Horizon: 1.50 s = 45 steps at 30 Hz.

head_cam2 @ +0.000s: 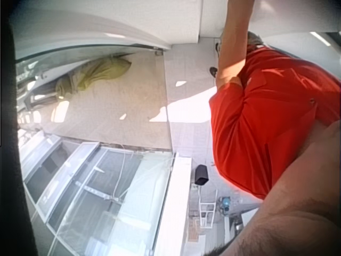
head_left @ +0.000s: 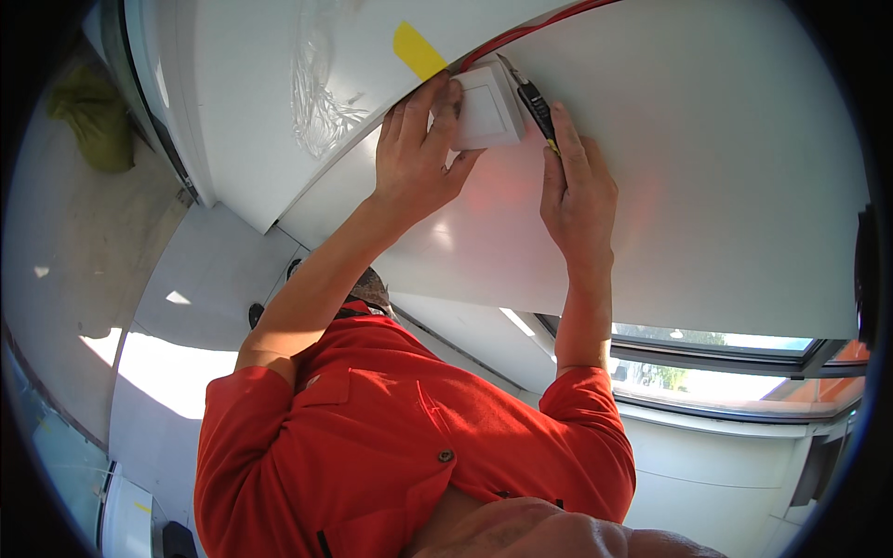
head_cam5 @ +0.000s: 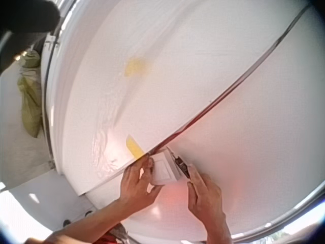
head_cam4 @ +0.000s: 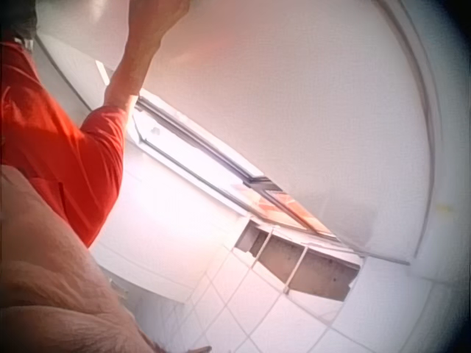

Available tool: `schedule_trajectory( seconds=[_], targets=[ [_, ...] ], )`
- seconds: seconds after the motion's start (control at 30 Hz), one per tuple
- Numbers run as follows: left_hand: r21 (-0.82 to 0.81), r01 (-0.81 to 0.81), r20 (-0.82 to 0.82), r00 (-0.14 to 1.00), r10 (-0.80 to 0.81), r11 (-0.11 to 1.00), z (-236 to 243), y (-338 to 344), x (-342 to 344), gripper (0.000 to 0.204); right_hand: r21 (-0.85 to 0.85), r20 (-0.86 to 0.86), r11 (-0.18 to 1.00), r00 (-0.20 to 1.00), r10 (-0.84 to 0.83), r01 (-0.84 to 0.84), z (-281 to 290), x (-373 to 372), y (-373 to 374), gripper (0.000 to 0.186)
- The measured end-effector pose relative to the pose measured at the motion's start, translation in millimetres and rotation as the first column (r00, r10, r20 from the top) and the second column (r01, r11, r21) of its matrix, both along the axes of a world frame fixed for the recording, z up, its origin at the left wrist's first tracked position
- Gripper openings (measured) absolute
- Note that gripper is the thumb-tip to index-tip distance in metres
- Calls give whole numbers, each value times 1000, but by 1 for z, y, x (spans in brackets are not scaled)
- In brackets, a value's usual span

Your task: The person lifts and positions a large white wall panel against a wall, aligns it with existing panels, and secures it using a utility knife to cut around a junction box. The person also handles red wiring and a white junction box during the process.

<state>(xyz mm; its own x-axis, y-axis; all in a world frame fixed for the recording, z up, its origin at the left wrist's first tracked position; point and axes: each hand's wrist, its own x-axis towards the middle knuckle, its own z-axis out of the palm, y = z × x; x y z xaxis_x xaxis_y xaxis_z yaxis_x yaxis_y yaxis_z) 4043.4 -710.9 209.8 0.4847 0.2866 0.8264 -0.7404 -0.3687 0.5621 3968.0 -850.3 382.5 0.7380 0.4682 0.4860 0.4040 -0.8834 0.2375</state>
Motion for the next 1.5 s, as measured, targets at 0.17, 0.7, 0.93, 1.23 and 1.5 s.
schedule_trajectory(
  seconds=[0.17,0.7,0.93,1.23,1.5],
  targets=[
    [0,-12,-1,1000,12,1000,2,2,-2,73,-15,10,1000,1000,-5,5,1,0,3,59],
    [5,-20,0,1000,20,1000,9,6,-5,74,-18,3,1000,1000,-5,5,3,1,4,59],
    [9,-10,-35,999,11,1000,14,7,-8,79,-23,7,999,1000,-25,25,4,1,4,58],
    [26,13,-31,999,-12,1000,16,7,-6,84,-39,35,999,999,-6,8,2,3,2,57],
    [178,-8,-114,993,28,984,36,9,-14,92,21,62,999,998,31,-32,1,2,2,57]
  ],
)
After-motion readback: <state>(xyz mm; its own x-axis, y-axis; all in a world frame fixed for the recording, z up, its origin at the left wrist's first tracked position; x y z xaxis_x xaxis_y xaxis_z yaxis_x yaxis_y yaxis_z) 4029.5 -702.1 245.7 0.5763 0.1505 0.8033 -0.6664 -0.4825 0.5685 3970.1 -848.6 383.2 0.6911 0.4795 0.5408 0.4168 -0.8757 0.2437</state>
